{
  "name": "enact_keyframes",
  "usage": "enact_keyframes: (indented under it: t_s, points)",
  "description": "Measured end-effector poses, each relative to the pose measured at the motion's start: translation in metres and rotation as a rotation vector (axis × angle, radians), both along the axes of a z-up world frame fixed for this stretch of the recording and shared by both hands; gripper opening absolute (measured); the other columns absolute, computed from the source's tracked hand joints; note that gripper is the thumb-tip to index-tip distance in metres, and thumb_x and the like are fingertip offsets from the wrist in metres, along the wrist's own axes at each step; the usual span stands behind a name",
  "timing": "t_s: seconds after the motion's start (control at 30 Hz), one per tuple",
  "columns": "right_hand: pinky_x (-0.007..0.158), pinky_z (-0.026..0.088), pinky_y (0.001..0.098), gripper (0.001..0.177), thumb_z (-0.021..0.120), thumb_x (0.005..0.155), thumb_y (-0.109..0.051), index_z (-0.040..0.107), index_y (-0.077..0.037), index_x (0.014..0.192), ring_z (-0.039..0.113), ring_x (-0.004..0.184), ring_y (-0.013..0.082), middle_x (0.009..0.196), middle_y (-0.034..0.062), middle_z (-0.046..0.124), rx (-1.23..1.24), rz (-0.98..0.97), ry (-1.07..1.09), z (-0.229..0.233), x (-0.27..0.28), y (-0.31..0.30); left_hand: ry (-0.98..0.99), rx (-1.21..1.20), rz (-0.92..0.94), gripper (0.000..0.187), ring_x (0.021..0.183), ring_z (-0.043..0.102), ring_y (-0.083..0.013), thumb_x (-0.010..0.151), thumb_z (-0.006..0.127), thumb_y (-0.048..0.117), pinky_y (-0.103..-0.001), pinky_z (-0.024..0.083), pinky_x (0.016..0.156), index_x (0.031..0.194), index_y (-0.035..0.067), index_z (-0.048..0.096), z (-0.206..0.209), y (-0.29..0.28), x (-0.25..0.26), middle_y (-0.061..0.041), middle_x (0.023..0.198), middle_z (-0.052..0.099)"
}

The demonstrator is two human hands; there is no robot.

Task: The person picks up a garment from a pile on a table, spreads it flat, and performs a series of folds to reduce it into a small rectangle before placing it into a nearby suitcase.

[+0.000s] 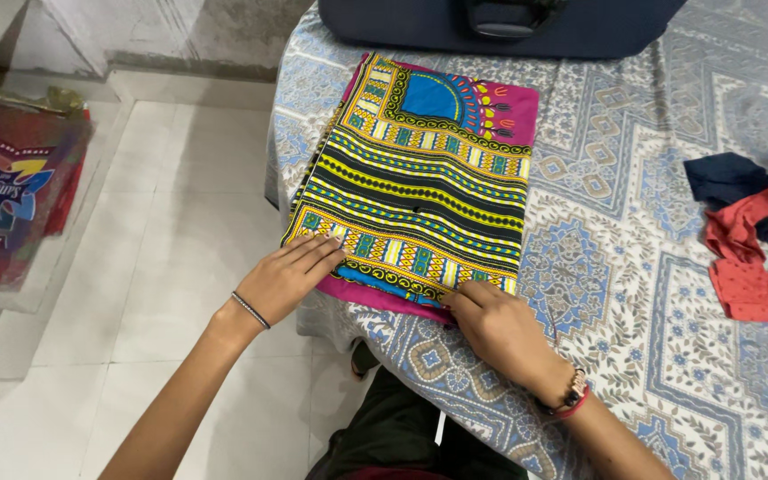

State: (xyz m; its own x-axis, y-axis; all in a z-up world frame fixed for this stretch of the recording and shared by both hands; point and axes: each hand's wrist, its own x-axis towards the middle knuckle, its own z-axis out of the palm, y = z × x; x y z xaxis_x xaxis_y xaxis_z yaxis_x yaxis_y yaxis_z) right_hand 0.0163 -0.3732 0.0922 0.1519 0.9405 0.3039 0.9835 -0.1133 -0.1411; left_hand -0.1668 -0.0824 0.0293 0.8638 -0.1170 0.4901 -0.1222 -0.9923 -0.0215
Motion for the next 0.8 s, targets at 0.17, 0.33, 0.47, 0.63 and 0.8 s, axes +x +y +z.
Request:
enact_keyframes:
  t_s: [0.17, 0.33, 0.47, 0.63, 0.8]
  points:
    - [0.067, 0.056, 0.0403, 0.015, 0.067, 0.086, -0.011, 0.071, -0.005, 0.099, 0.069, 0.082, 0.0289, 0.090, 0.0090, 0.068, 0.071, 0.005, 0.051, 0.001, -0.004, 0.002, -0.090, -0.055, 0.019, 0.037, 0.125, 0.063, -0.0274, 0.087, 0.060, 0.006, -0.041, 0.046, 0.113, 0.123, 0.002, 0.066, 0.002, -0.001, -0.007, -0.013, 0.129, 0.068]
    - [0.071, 0.056, 0.0394, 0.019, 0.066, 0.083, -0.009, 0.070, -0.004, 0.101, 0.069, 0.086, 0.0291, 0.091, 0.0094, 0.067, 0.047, 0.058, 0.044, 0.003, -0.007, 0.008, -0.122, -0.048, 0.049, 0.034, 0.123, 0.064, -0.0262, 0.087, 0.060, 0.006, -0.042, 0.047, 0.113, 0.119, 0.002, 0.067, 0.003, 0.000, -0.008, -0.012, 0.126, 0.069]
    - [0.071, 0.056, 0.0391, 0.020, 0.066, 0.083, -0.009, 0.072, -0.006, 0.103, 0.069, 0.085, 0.0290, 0.092, 0.0085, 0.069, 0.042, 0.032, 0.080, 0.004, -0.007, 0.006, -0.161, -0.045, 0.061, 0.035, 0.127, 0.062, -0.0260, 0.089, 0.060, 0.007, -0.041, 0.046, 0.114, 0.123, 0.001, 0.066, 0.000, 0.000, -0.013, -0.012, 0.131, 0.068]
    - [0.074, 0.056, 0.0409, 0.021, 0.066, 0.085, -0.009, 0.072, -0.005, 0.104, 0.069, 0.086, 0.0306, 0.094, 0.0091, 0.070, 0.019, 0.053, 0.125, 0.001, -0.004, 0.005, -0.122, -0.064, 0.080, 0.038, 0.129, 0.060, -0.0254, 0.089, 0.059, 0.007, -0.041, 0.045, 0.114, 0.126, 0.002, 0.066, -0.004, -0.001, -0.018, -0.012, 0.133, 0.067]
    - [0.077, 0.055, 0.0410, 0.021, 0.067, 0.085, -0.009, 0.071, -0.006, 0.106, 0.069, 0.088, 0.0315, 0.099, 0.0098, 0.071, 0.084, 0.043, 0.119, -0.004, -0.007, -0.001, -0.183, -0.072, 0.090, 0.042, 0.131, 0.060, -0.0258, 0.088, 0.059, 0.005, -0.042, 0.044, 0.115, 0.130, 0.001, 0.065, -0.009, -0.002, -0.023, -0.012, 0.135, 0.066]
